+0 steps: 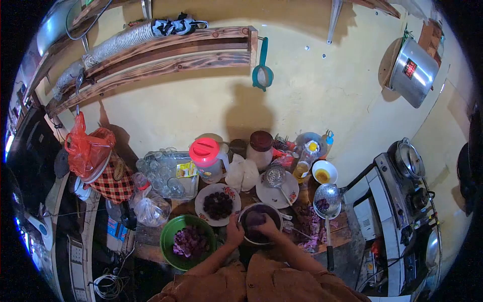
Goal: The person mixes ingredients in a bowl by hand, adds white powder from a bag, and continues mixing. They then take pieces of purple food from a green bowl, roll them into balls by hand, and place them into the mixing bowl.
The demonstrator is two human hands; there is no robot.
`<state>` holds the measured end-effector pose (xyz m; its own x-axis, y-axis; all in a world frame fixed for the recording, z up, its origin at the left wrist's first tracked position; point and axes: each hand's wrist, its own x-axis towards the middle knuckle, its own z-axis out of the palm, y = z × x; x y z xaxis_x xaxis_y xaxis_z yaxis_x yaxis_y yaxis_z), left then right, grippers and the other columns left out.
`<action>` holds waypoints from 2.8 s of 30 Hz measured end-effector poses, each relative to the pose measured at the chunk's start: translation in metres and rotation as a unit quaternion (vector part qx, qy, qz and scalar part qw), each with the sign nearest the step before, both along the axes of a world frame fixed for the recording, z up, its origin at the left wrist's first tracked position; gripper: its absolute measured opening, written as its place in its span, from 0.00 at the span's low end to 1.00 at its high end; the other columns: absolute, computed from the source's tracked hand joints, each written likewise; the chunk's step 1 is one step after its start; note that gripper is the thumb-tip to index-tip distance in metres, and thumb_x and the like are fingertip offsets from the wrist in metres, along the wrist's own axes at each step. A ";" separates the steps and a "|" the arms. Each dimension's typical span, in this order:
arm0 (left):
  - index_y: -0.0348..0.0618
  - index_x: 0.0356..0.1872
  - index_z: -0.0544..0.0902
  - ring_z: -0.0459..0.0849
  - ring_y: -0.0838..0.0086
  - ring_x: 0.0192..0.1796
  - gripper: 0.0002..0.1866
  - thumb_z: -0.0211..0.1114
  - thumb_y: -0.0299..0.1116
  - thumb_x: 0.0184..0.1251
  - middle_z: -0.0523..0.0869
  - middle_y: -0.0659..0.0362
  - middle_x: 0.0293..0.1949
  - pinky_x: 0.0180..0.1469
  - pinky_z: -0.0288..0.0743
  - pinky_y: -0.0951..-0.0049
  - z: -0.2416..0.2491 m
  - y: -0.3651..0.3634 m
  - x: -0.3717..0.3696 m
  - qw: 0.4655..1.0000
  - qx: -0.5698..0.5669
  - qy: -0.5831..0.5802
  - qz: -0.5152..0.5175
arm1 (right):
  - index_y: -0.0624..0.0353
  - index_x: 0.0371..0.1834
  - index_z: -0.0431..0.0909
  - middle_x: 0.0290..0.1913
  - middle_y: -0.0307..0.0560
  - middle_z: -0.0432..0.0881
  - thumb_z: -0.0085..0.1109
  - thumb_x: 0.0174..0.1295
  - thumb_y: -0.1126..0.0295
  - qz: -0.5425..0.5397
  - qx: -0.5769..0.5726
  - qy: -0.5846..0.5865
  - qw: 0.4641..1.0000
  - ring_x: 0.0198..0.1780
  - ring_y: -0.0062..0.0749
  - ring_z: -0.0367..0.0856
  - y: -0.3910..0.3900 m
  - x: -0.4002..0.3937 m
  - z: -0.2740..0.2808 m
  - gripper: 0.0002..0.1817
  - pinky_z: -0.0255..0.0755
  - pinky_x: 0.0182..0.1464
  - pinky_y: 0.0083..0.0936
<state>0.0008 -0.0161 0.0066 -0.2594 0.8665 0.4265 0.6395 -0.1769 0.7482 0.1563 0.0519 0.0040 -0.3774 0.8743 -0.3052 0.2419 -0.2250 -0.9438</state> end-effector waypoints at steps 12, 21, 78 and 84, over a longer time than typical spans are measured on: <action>0.36 0.57 0.61 0.78 0.60 0.50 0.25 0.48 0.16 0.54 0.77 0.44 0.47 0.51 0.70 0.68 0.047 -0.011 -0.006 0.951 -0.191 -0.244 -0.005 | 0.69 0.54 0.63 0.56 0.60 0.68 0.78 0.23 0.52 0.083 0.131 -0.043 0.987 0.57 0.48 0.69 0.001 0.006 0.035 0.53 0.62 0.59 0.34; 0.34 0.56 0.61 0.76 0.60 0.53 0.22 0.49 0.18 0.57 0.76 0.44 0.48 0.55 0.67 0.67 0.013 -0.006 -0.001 0.969 -0.085 -0.233 -0.016 | 0.61 0.56 0.66 0.55 0.64 0.67 0.75 0.28 0.47 0.207 0.256 -0.223 0.917 0.58 0.48 0.67 -0.010 0.013 0.085 0.49 0.62 0.59 0.33; 0.28 0.61 0.60 0.72 0.51 0.57 0.25 0.45 0.23 0.61 0.71 0.36 0.54 0.59 0.63 0.66 -0.014 0.001 0.007 0.982 -0.115 -0.146 -0.025 | 0.70 0.49 0.70 0.49 0.61 0.71 0.64 0.45 0.47 0.128 0.483 -0.326 0.803 0.50 0.52 0.72 0.002 -0.005 0.026 0.37 0.72 0.46 0.38; 0.28 0.61 0.61 0.70 0.49 0.59 0.25 0.45 0.22 0.60 0.70 0.36 0.55 0.60 0.62 0.65 -0.005 -0.004 0.010 0.967 -0.169 -0.188 -0.021 | 0.67 0.57 0.63 0.58 0.61 0.65 0.55 0.56 0.57 0.165 0.279 -0.501 0.802 0.57 0.51 0.67 0.010 -0.026 0.008 0.30 0.71 0.51 0.44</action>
